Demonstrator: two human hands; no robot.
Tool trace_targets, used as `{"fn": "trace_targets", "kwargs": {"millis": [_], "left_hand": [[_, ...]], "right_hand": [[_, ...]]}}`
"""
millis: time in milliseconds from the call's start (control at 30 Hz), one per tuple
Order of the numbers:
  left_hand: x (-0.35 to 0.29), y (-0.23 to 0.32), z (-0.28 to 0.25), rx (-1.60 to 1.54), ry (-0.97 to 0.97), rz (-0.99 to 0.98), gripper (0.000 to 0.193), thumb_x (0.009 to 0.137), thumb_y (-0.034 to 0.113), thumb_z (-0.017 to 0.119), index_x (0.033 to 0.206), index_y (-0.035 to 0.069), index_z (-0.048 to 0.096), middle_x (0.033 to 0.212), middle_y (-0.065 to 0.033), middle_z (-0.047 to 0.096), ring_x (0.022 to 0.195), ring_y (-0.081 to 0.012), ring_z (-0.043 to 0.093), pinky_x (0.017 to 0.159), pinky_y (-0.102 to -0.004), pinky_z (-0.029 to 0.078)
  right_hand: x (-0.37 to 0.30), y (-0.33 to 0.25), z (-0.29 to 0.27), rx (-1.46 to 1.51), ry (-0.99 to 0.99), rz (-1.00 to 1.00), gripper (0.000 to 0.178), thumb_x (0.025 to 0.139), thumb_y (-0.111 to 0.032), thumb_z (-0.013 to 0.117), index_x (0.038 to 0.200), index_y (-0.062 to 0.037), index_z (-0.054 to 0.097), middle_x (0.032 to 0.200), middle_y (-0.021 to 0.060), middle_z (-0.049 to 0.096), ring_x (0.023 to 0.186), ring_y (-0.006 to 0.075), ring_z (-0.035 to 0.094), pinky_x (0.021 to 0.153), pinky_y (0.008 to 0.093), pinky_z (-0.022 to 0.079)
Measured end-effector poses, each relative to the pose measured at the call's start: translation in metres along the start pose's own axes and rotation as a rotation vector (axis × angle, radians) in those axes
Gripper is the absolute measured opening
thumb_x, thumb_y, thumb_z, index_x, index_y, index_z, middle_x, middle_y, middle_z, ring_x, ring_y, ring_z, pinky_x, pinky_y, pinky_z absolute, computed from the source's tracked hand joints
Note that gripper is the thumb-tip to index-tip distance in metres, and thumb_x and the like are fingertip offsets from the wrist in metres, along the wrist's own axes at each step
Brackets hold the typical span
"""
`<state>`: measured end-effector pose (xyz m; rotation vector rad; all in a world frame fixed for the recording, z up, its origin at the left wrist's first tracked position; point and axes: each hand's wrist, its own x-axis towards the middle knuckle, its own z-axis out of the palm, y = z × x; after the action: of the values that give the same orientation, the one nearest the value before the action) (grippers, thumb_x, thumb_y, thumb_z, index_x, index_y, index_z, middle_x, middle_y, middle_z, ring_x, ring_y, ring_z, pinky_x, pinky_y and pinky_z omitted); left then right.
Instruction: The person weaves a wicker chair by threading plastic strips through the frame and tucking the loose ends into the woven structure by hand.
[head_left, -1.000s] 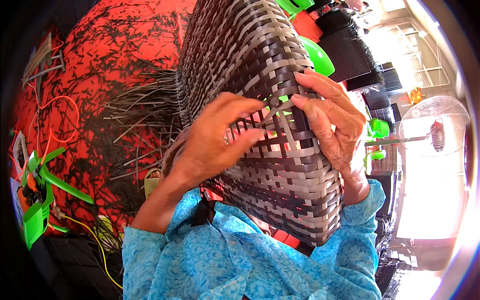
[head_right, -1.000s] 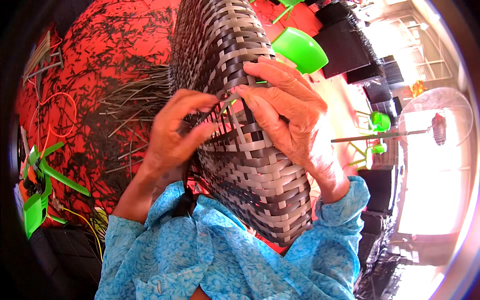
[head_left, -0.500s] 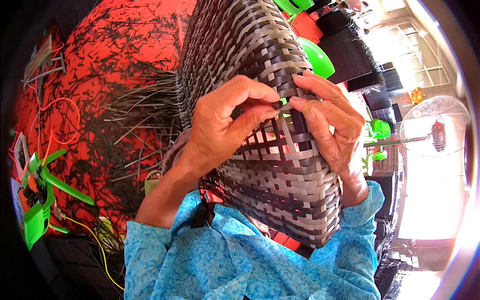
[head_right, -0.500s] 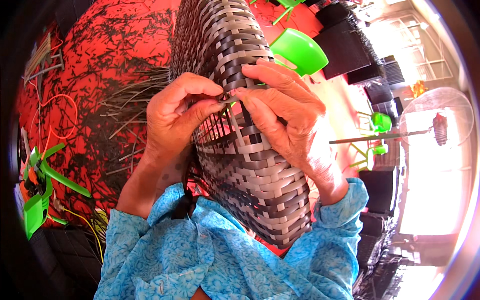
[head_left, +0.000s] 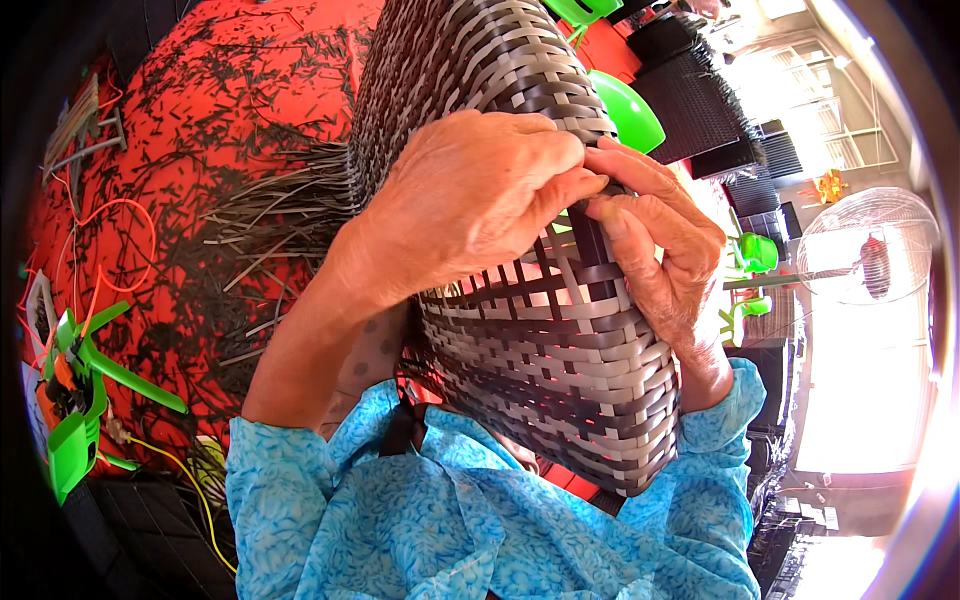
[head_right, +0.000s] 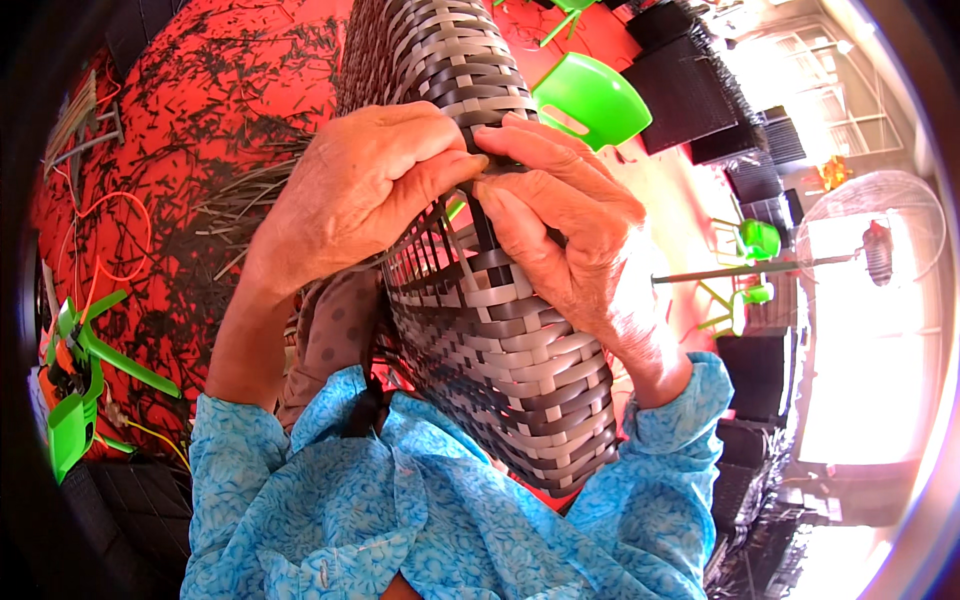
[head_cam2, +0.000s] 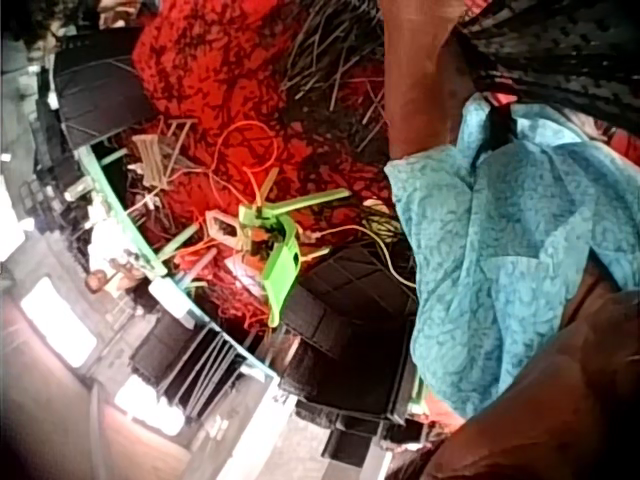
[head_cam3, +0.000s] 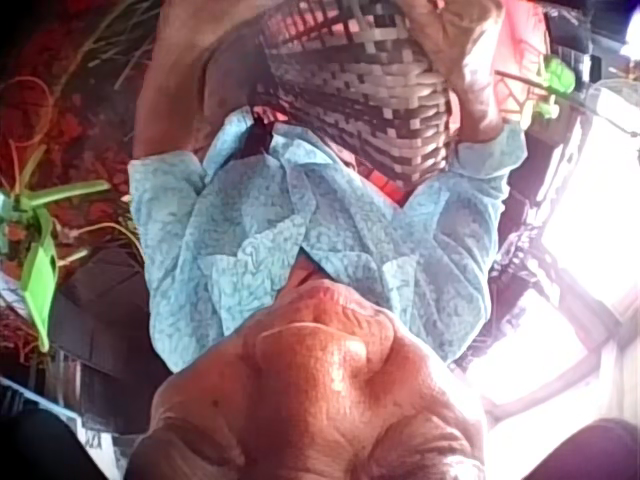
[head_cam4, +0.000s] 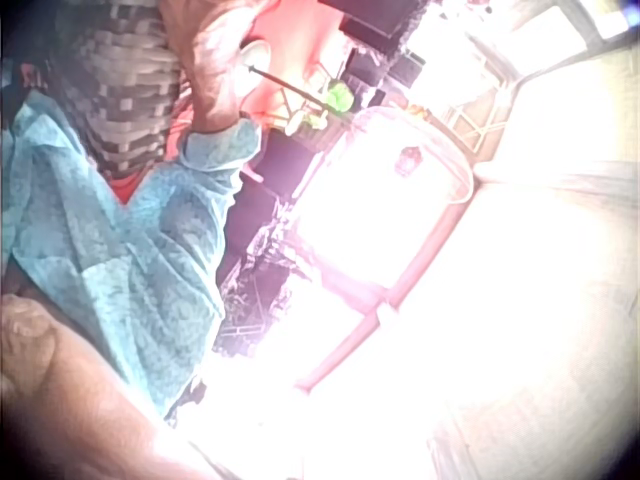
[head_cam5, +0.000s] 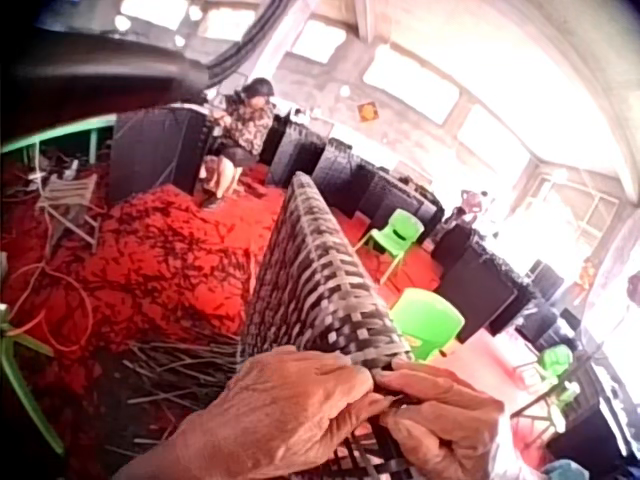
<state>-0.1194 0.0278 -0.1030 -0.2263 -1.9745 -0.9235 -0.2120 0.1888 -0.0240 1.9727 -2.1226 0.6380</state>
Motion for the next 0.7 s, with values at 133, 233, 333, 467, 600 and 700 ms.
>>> {"fn": "trace_targets", "kwargs": {"millis": [133, 233, 333, 467, 600, 700], "left_hand": [[-0.004, 0.0, 0.002, 0.203, 0.068, -0.095, 0.028, 0.086, 0.016, 0.062, 0.067, 0.001, 0.049, 0.06, -0.0093, 0.043, 0.052, -0.0248, 0.047, 0.05, -0.0338, 0.036], [-0.013, -0.001, 0.003, -0.448, -0.029, -0.522, 0.028, 0.09, 0.016, 0.058, 0.067, 0.001, 0.052, 0.058, -0.0004, 0.043, 0.052, -0.011, 0.044, 0.05, -0.0277, 0.036], [-0.037, 0.013, 0.009, -0.694, 0.068, -0.61, 0.017, 0.084, 0.019, 0.065, 0.076, 0.005, 0.062, 0.065, 0.0, 0.05, 0.064, -0.0045, 0.048, 0.053, -0.0231, 0.039], [-0.069, 0.021, 0.02, -0.639, -0.026, -0.474, 0.009, 0.081, 0.01, 0.069, 0.08, 0.004, 0.062, 0.08, -0.0009, 0.056, 0.069, -0.0074, 0.052, 0.059, -0.0219, 0.04], [-0.068, 0.012, 0.027, -0.68, 0.218, -0.581, 0.009, 0.08, 0.006, 0.068, 0.087, 0.004, 0.063, 0.085, -0.0023, 0.056, 0.07, -0.0095, 0.053, 0.059, -0.0224, 0.042], [-0.051, 0.014, 0.024, -0.587, 0.377, -0.392, 0.016, 0.078, 0.005, 0.068, 0.094, 0.005, 0.064, 0.087, -0.0018, 0.056, 0.07, -0.0101, 0.053, 0.059, -0.0222, 0.042]], "right_hand": [[0.002, -0.002, 0.001, -0.004, 0.007, -0.009, 0.015, 0.077, -0.007, 0.07, 0.092, -0.0024, 0.069, 0.107, 0.0139, 0.065, 0.107, 0.0314, 0.059, 0.092, 0.0389, 0.046], [0.003, -0.005, 0.001, 0.008, -0.008, 0.007, 0.016, 0.075, -0.007, 0.072, 0.089, -0.0002, 0.069, 0.109, 0.0153, 0.065, 0.109, 0.0316, 0.058, 0.093, 0.0396, 0.044], [0.004, -0.007, 0.0, 0.009, -0.027, 0.025, 0.015, 0.074, -0.006, 0.072, 0.087, 0.0008, 0.069, 0.109, 0.0164, 0.064, 0.111, 0.0312, 0.058, 0.094, 0.0396, 0.043], [0.004, -0.008, 0.002, 0.006, 0.011, 0.036, 0.017, 0.072, -0.003, 0.073, 0.088, -0.0016, 0.068, 0.107, 0.0124, 0.065, 0.106, 0.0303, 0.06, 0.093, 0.0401, 0.045], [0.004, -0.008, 0.002, 0.001, 0.008, 0.038, 0.015, 0.073, -0.003, 0.073, 0.088, -0.002, 0.068, 0.106, 0.0126, 0.065, 0.106, 0.0301, 0.06, 0.093, 0.04, 0.044], [0.004, -0.009, 0.001, -0.003, -0.007, 0.05, 0.015, 0.074, -0.004, 0.072, 0.088, -0.0019, 0.068, 0.106, 0.0127, 0.065, 0.106, 0.0296, 0.06, 0.093, 0.0397, 0.044]]}}
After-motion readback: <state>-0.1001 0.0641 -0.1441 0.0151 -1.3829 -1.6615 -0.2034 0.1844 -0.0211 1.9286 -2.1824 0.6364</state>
